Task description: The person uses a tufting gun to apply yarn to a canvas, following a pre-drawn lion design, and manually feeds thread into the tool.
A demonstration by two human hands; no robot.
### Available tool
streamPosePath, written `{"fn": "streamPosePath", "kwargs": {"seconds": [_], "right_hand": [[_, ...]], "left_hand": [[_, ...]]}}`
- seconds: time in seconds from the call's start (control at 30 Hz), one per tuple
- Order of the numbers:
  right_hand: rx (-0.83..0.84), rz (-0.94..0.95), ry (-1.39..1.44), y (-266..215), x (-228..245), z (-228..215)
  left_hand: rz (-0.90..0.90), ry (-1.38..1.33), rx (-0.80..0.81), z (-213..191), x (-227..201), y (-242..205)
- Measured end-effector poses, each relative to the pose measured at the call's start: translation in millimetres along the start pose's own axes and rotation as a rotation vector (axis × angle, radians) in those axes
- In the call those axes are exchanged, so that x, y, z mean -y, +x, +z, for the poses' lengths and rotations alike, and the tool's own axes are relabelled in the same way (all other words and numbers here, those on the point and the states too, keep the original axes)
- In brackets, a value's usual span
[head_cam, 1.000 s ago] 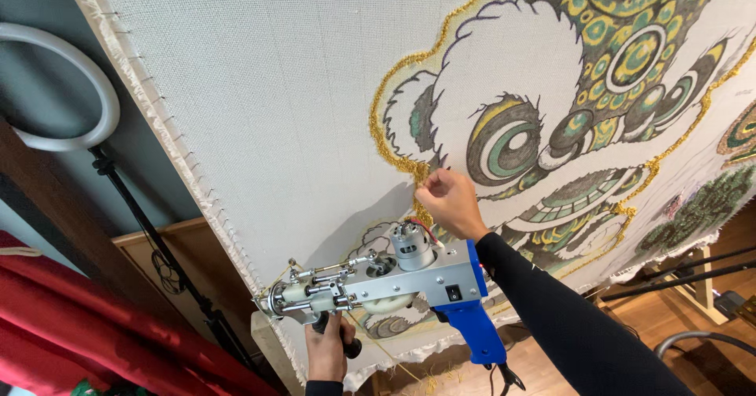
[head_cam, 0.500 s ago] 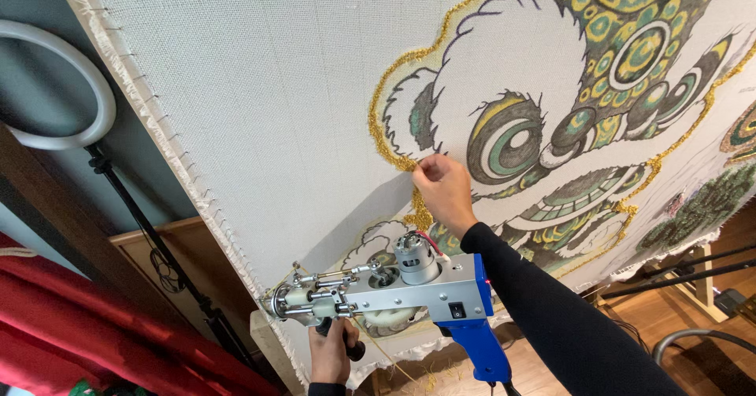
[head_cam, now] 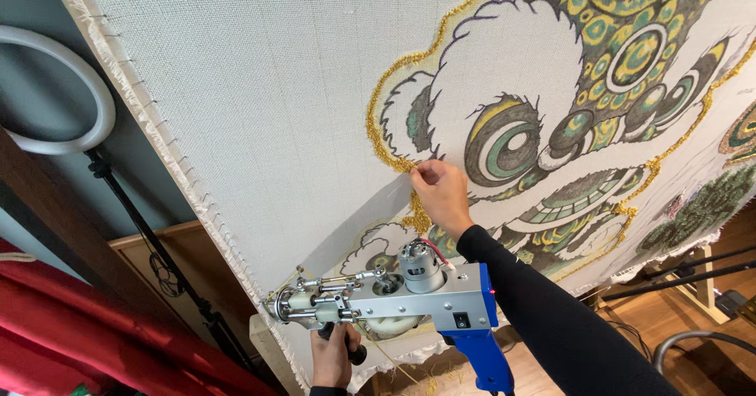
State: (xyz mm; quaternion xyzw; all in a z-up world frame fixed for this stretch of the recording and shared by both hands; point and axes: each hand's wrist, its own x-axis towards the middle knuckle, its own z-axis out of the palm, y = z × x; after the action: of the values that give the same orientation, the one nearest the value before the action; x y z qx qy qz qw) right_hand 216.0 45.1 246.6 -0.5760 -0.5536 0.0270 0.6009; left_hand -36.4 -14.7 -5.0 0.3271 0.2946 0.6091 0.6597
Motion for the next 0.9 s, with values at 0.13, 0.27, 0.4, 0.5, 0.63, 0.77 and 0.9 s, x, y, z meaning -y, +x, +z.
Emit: {"fn": "streamPosePath", "kwargs": {"seconds": [0.13,0.27,0.4,0.5,0.63,0.77,0.9], "right_hand": [[0.036,-0.002,-0.007,-7,-4,-3],[0.134,0.006,-0.005,-19,-9,-13],[0.207,-0.001,0.174,-27,-17,-15],[0.274,0.026,0.204,-29,-36,-16],[0.378,0.219,0.188,-49,-81,-20],[0.871,0.314,-0.032,-111,-109,-10],[1.348,0.276,-0.137,-197,-104,24]], "left_hand": [[-0.02,0.006,-0.015,-5,5,1],[-0.046,0.005,-0.024,-5,4,2],[-0.048,0.0,-0.012,2,-3,1],[-0.084,0.026,-0.042,7,-10,-1],[-0.05,0.105,0.003,6,-20,1],[0.031,0.085,0.151,19,-17,18],[-0.028,0.016,0.269,47,-22,35]]}}
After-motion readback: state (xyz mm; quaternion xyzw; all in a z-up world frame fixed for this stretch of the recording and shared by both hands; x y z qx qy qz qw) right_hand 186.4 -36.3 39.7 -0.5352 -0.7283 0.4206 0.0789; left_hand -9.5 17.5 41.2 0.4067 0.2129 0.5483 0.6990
